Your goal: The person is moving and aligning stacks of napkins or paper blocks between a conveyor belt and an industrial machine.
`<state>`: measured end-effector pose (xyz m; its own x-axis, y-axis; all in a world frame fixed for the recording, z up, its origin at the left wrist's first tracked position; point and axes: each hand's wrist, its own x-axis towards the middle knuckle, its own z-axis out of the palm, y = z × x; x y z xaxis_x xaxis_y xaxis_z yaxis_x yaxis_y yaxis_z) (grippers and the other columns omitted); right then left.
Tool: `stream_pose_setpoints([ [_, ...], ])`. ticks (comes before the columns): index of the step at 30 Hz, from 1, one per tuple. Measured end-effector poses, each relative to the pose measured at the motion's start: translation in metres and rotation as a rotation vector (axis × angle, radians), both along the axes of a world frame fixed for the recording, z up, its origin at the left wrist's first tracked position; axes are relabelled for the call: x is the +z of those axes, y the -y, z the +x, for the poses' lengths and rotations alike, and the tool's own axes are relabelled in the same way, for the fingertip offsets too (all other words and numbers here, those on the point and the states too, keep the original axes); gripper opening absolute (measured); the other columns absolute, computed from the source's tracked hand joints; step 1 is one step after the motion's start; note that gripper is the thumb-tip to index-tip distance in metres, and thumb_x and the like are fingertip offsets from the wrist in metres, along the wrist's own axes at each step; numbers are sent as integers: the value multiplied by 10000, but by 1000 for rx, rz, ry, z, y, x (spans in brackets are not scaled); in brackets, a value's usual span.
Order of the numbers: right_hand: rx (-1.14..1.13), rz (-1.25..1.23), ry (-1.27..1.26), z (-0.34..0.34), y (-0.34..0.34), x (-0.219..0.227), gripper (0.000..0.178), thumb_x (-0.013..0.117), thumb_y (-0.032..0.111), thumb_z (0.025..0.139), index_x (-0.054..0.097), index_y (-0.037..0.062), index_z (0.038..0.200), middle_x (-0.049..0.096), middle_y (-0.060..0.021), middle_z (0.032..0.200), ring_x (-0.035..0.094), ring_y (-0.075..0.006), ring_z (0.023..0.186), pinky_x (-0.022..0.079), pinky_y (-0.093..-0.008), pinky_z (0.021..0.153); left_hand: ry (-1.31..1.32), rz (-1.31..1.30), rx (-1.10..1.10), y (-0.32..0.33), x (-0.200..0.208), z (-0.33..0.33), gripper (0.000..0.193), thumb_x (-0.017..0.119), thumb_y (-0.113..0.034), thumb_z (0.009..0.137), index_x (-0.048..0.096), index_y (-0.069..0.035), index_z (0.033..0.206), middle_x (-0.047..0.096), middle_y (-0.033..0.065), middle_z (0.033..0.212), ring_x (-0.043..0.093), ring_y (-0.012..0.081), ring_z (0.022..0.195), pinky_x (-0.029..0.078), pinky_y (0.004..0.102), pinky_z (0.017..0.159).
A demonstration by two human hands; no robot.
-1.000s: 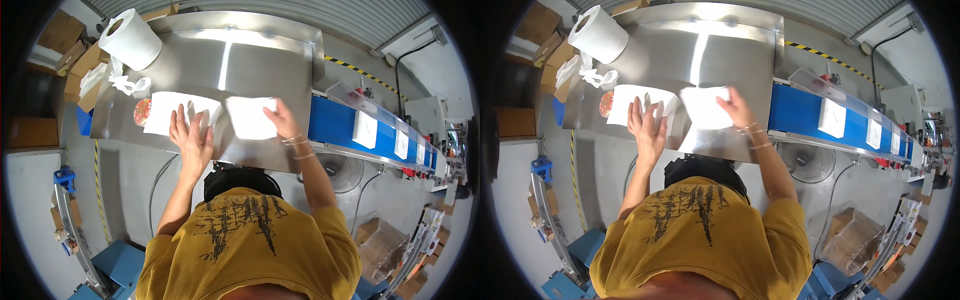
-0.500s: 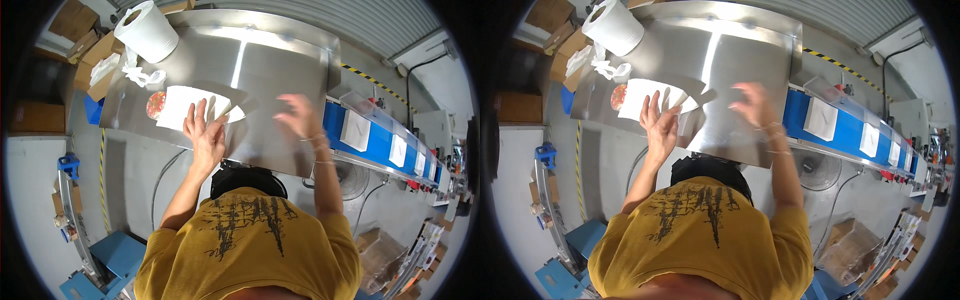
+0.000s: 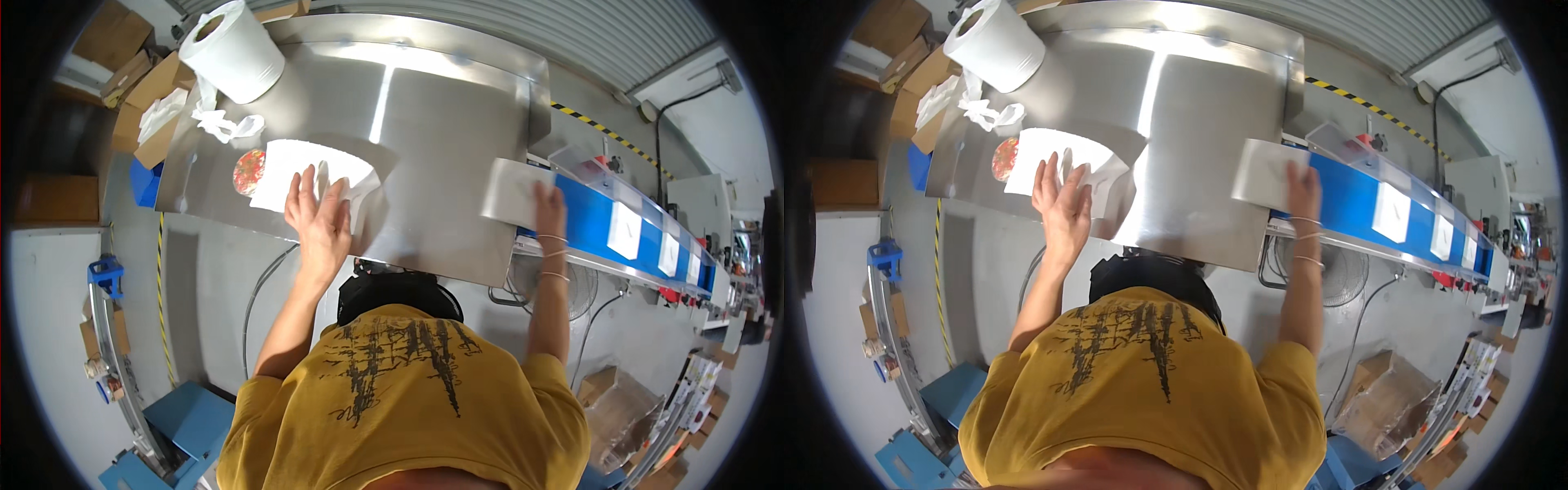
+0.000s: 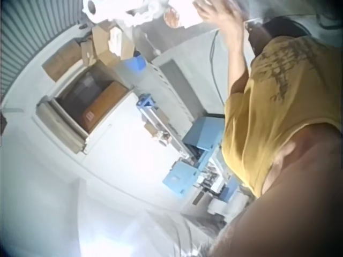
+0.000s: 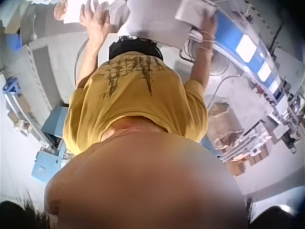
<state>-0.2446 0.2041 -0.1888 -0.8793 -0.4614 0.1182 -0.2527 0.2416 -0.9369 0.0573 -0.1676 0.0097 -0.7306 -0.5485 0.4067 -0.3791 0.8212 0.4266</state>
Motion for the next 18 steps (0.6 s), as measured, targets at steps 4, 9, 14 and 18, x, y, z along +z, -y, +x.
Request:
stream_pose_setpoints([
  [4,-585,815,-105,17,46,131,532,712,334,780,552,61,1207,590,-167,1168,559,-325,1040,445,-440,898,-16,4,-18,0,-6,-2,371,652,-4,767,660,-119,1120,370,188,1423,268,421,1344,220,531,1077],
  [9,157,386,-540,57,143,160,472,771,235,728,581,78,1131,590,-134,1126,579,-341,1007,465,-407,864,-27,35,-47,0,0,0,326,654,-1,750,698,-130,1045,365,180,1438,243,426,1363,179,542,1086],
  [14,725,73,-23,110,265,163,455,761,162,761,582,117,1177,514,-87,1289,537,-231,1115,482,-352,882,1,29,-83,3,5,-2,272,660,-26,761,712,-134,1005,355,175,1449,219,431,1374,162,555,1087],
  [18,716,19,-553,109,263,132,271,721,189,810,618,66,1029,527,-93,1230,515,-200,1106,470,-329,880,-20,31,-67,11,3,-1,300,670,-82,787,689,-141,1081,333,198,1453,204,428,1376,162,552,1087],
])
